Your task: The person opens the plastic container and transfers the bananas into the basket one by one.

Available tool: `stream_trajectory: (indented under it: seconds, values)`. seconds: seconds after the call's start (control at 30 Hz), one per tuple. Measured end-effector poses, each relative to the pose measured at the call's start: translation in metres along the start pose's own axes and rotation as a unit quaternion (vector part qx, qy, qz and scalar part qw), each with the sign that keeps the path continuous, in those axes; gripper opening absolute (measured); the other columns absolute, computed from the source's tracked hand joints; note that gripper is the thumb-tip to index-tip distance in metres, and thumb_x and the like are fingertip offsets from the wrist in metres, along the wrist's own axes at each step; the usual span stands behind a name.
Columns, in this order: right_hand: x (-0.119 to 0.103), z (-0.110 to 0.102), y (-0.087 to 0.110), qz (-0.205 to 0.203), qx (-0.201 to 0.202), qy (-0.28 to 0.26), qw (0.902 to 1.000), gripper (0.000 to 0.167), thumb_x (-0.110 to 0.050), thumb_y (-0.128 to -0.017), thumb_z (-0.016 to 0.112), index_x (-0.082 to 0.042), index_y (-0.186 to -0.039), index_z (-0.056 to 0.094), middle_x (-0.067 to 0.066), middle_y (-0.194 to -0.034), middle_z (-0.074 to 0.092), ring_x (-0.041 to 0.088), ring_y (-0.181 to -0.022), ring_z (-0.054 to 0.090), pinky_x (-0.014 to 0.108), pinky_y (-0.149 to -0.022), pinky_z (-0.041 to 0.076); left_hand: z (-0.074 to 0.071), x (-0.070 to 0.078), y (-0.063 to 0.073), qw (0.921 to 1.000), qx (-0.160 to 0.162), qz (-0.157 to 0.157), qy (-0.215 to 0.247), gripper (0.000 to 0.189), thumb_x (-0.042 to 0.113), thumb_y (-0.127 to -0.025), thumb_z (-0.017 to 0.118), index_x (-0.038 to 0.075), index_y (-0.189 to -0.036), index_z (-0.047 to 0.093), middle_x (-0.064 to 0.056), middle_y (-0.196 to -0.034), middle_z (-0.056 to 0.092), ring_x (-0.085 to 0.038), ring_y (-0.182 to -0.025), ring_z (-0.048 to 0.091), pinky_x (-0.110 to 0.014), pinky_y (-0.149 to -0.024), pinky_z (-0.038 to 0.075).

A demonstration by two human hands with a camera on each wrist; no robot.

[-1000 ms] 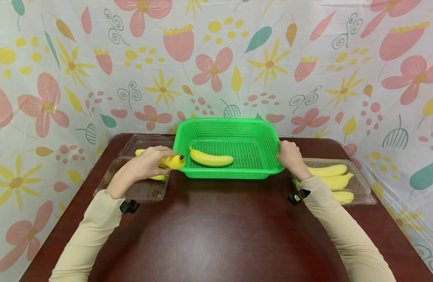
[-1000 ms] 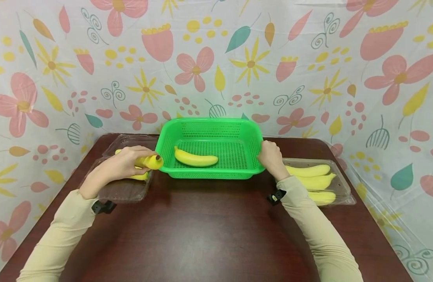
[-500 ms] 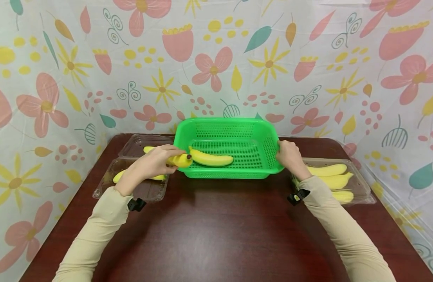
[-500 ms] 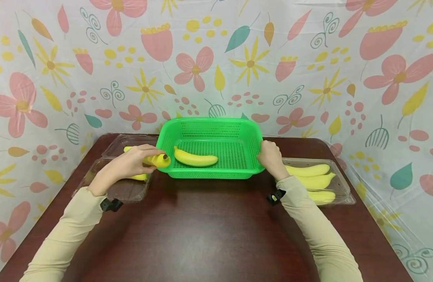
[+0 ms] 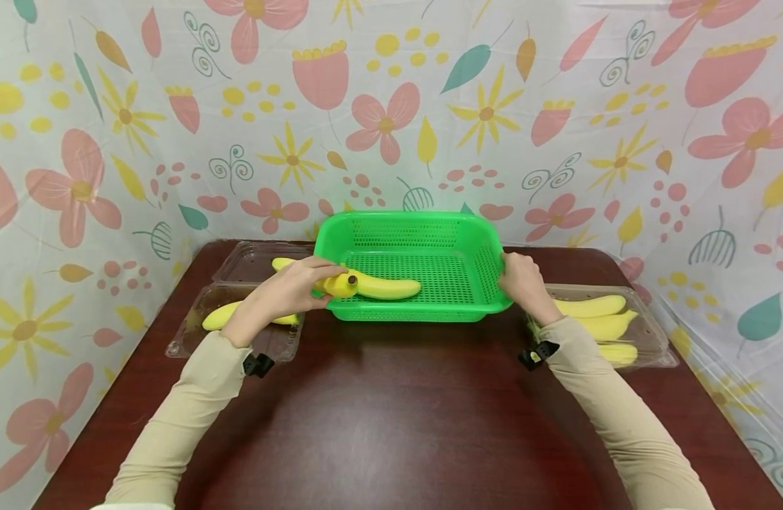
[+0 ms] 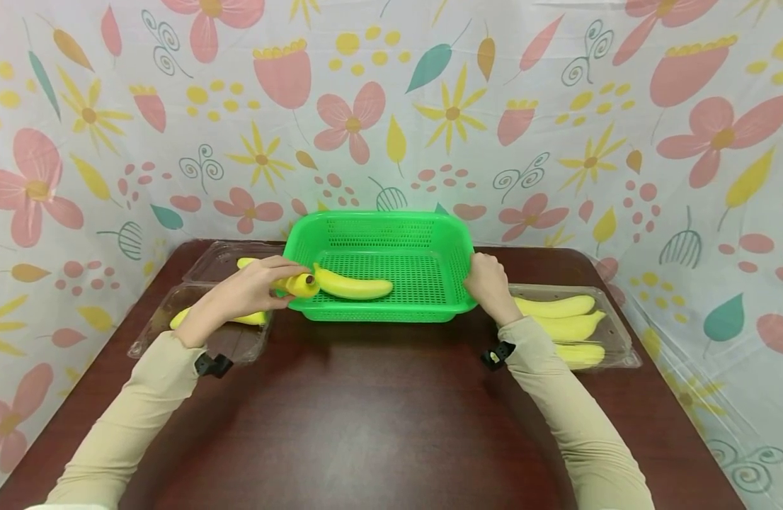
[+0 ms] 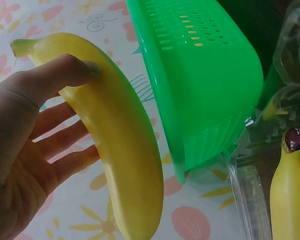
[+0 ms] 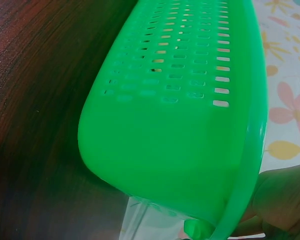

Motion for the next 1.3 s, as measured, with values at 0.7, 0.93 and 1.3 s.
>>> stream_trajectory:
  seconds: [0.7, 0.93, 1.3]
  values:
    - [-0.003, 0.001, -0.007, -0.006, 0.010, 0.003, 0.9999, 0.025, 0.011, -0.079, 0.040, -0.010, -0.066, 0.038, 0.002, -0.059, 0.025, 0.013, -0.055, 0.015, 0.027, -0.046, 0.018, 0.011, 0.002, -0.030, 0.9993, -0.024, 0.015, 0.023, 0.047, 0.003, -0.078, 0.076, 0.001, -0.123, 0.064, -0.015, -0.119, 0.066, -0.031, -0.112, 0.060, -0.042, -0.090, 0.052]
    - [-0.002, 0.002, -0.005, 0.004, 0.001, 0.002, 1.0000, 0.022, 0.010, -0.080, 0.039, 0.004, -0.085, 0.059, 0.004, -0.059, 0.030, 0.012, -0.055, 0.014, 0.027, -0.045, 0.017, 0.018, 0.001, -0.039, 0.9988, -0.043, 0.009, 0.022, 0.050, 0.004, -0.078, 0.076, 0.000, -0.125, 0.062, -0.016, -0.121, 0.065, -0.031, -0.114, 0.060, -0.042, -0.091, 0.052]
    - [0.001, 0.001, -0.002, 0.010, 0.005, 0.011, 0.9999, 0.023, 0.009, -0.079, 0.040, 0.006, -0.090, 0.060, 0.004, -0.059, 0.030, 0.017, -0.055, 0.023, 0.029, -0.045, 0.021, 0.028, 0.002, -0.057, 0.9951, -0.089, -0.003, 0.043, 0.048, 0.003, -0.080, 0.075, 0.000, -0.125, 0.062, -0.016, -0.122, 0.066, -0.031, -0.113, 0.062, -0.041, -0.092, 0.052]
Point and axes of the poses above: each hand's wrist, its own y-axis away from the middle knuckle, its own z-axis out of the palm, x = y × z, the point moved 2 cm from there along -y, towards the middle knuckle
